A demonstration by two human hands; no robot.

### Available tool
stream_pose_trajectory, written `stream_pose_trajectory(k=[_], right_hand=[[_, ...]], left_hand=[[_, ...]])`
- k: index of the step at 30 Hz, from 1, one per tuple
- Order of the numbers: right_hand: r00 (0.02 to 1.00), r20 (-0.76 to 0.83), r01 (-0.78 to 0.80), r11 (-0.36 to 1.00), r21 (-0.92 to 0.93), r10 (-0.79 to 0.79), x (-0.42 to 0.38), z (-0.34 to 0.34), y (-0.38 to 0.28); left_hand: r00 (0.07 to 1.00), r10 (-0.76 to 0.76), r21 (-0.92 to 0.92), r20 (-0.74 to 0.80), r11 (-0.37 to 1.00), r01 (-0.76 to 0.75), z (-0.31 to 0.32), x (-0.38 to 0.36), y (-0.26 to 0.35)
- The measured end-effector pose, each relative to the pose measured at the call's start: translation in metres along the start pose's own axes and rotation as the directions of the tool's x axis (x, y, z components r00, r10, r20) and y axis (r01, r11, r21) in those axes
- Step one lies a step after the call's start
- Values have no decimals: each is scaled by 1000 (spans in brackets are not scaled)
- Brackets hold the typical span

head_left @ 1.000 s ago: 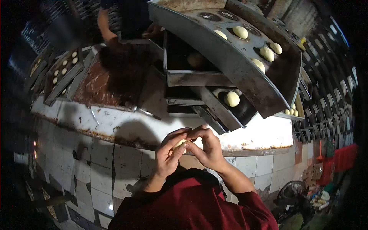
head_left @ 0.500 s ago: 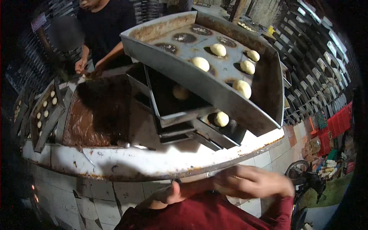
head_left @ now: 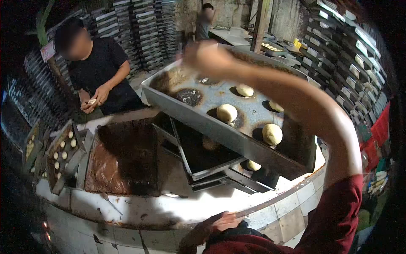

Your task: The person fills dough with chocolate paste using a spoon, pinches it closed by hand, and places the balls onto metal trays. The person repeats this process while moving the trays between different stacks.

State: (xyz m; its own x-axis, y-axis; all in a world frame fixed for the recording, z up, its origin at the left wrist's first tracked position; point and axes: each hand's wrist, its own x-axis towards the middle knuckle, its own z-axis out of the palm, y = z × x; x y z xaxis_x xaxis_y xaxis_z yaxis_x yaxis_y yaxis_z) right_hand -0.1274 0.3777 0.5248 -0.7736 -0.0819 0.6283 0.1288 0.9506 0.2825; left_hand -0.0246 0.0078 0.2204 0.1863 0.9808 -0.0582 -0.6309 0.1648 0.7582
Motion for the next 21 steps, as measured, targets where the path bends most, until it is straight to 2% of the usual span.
stream_pose_trajectory(k=[1,3,4,5,6,7,9,10,11,12,14,15,16,17,19,20,21], right_hand=[[970,-83,217,967,-136,-230,-15,37,-19],[874,-365,333,942,-28,-320,-19,26,-30],[996,24,-87,971,224,84,-3,0,-23],[800,463,-539,796,275,382,10,-16,-14],[807,364,-567,783,257,465,13,-21,-8],[808,358,-568,779,265,468,8,-21,-10],[795,563,-439,855,276,226,-16,-16,-29],[886,463,-247,875,416,31,-35,-1,-40],[929,333,-40,849,527,-163,-49,11,-46],[932,326,-42,849,527,-157,-42,8,-40],[882,450,-225,715,662,-139,-10,-6,-15],[976,220,-159,677,718,-4,0,-29,3],[971,151,-236,626,743,186,-9,-77,9],[956,84,-264,693,671,283,-8,-96,35],[976,-158,-5,739,674,150,-42,-132,90],[996,-44,-35,760,649,83,-86,-175,102],[983,-117,-37,779,626,141,-128,-181,121]], left_hand=[[999,0,21,-50,1000,1,8,-6,11],[994,25,36,-109,999,-21,16,-14,21],[992,54,37,-113,998,-50,16,-14,22],[990,87,32,-112,996,-84,15,-12,25],[988,101,36,-114,995,-98,17,-12,24],[987,118,42,-110,993,-114,20,-10,22],[986,138,52,-92,990,-133,26,-4,18],[986,143,56,-80,989,-139,30,0,15],[987,145,64,-71,988,-141,36,6,12],[987,152,74,-62,986,-147,42,13,9],[986,157,91,-47,984,-153,54,25,2],[986,162,91,-45,983,-157,61,29,-2],[983,179,101,-35,979,-175,68,37,-4],[981,192,107,-33,977,-187,75,44,-7],[977,212,113,-16,971,-209,93,63,-21],[975,223,117,-3,968,-221,104,75,-30],[972,233,119,11,965,-233,113,89,-38]])
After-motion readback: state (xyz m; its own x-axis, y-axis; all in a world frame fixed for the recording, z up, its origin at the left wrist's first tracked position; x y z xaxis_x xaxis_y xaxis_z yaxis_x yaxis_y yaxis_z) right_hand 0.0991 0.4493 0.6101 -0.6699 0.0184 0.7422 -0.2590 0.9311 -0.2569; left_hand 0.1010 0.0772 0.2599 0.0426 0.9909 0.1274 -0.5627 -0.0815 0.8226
